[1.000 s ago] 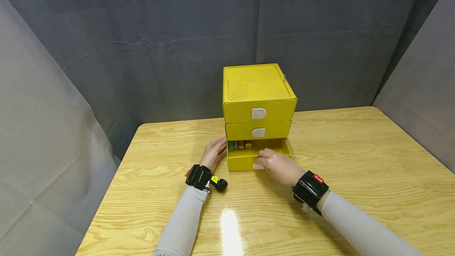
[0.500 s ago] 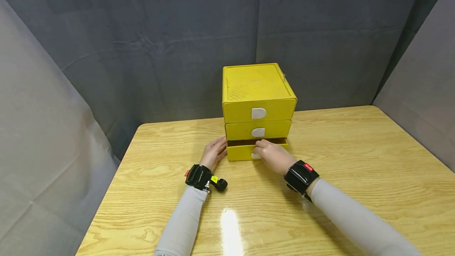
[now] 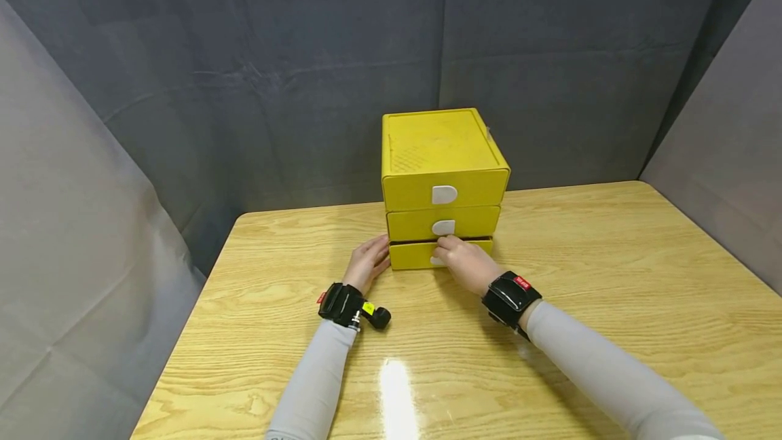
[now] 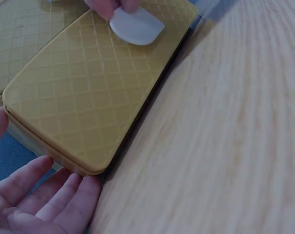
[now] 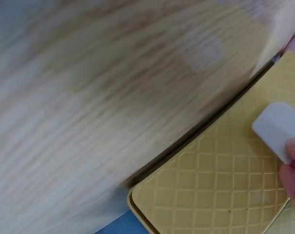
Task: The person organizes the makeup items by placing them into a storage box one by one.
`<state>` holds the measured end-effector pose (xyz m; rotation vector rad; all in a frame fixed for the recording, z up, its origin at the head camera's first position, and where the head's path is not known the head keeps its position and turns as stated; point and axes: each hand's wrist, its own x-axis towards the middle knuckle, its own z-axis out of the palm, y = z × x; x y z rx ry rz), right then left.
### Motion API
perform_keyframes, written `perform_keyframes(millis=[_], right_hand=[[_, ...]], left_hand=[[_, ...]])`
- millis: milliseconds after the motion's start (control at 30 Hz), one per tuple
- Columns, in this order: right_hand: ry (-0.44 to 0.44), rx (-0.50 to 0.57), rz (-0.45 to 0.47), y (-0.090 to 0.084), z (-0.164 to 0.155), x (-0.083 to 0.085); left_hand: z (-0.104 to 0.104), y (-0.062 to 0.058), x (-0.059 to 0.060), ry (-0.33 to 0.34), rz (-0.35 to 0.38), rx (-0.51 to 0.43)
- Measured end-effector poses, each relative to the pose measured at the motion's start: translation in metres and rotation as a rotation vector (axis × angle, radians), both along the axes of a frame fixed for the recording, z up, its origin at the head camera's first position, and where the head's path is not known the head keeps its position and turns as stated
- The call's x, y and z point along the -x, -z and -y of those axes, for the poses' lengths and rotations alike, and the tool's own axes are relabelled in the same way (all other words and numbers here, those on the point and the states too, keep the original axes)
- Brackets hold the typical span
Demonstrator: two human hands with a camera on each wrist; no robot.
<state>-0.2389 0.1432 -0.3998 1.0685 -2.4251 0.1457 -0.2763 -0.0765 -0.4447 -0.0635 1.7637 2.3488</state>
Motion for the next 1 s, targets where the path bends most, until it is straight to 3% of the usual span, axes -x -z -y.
perform_keyframes(millis=[567, 1000], right_hand=[[0.041, -0.017, -0.093, 0.0097, 0.002, 0.0062], [0.054, -0.005, -0.055, 0.008, 0.002, 0.0044]], left_hand=[[-0.0003, 0.0013, 0.0005, 0.003, -0.032, -0.023], [0.0018, -0.0024, -0.0027, 0.028, -0.035, -0.007]])
